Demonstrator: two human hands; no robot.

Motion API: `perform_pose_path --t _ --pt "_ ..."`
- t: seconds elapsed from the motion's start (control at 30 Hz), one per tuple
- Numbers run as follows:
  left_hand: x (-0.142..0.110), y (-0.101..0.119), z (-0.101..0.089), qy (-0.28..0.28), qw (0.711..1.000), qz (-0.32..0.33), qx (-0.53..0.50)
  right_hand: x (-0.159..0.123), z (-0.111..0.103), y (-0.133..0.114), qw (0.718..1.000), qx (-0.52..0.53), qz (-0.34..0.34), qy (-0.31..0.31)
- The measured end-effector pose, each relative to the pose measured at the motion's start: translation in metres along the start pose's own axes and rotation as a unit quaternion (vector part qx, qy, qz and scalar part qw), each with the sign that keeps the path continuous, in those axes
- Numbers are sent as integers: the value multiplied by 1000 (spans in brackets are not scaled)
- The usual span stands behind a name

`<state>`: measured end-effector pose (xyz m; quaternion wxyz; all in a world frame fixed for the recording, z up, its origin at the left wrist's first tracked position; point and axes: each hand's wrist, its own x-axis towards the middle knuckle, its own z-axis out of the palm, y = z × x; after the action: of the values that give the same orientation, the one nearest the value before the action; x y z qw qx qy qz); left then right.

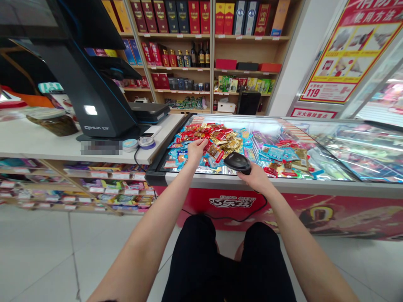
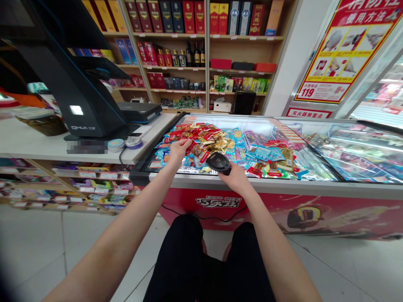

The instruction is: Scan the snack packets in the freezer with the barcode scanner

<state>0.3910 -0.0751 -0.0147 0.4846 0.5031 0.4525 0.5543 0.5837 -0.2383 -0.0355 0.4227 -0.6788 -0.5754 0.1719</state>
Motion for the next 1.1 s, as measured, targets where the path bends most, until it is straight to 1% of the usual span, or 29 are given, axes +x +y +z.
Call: perform_pose_path --t 0.1,0.23,0.5,0.63,0.73,0.8,0.9,0.97,1.1 --pt "-1 0 1 -2 1000 -1 1 0 -1 -1 999 -31 -1 -7" --pt "0 -2 1 -2 1000 1 3 2 -1 0 999 -46 0 -7" --pt "3 -4 1 -7 1000 10 8 2 -2 4 999 -46 -5 3" --pt "3 -5 5 -7 1000 7 12 2 -4 6 999 -34 -8 6" --pt "0 -7 10 -16 1000 -7 4 2 -6 7 1000 -22 1 8" --pt "-3 -8 15 -27 999 -24 1 3 -10 10 1000 -10 20 13" --pt "-9 -12 28 -44 997 -67 -3 5 -20 20 997 21 72 32" --pt "-15 -15 41 -60 993 -96 -15 7 -30 34 992 47 101 56" --pt "-26 -17 74 -118 980 -154 -43 11 -55 68 979 113 125 114"
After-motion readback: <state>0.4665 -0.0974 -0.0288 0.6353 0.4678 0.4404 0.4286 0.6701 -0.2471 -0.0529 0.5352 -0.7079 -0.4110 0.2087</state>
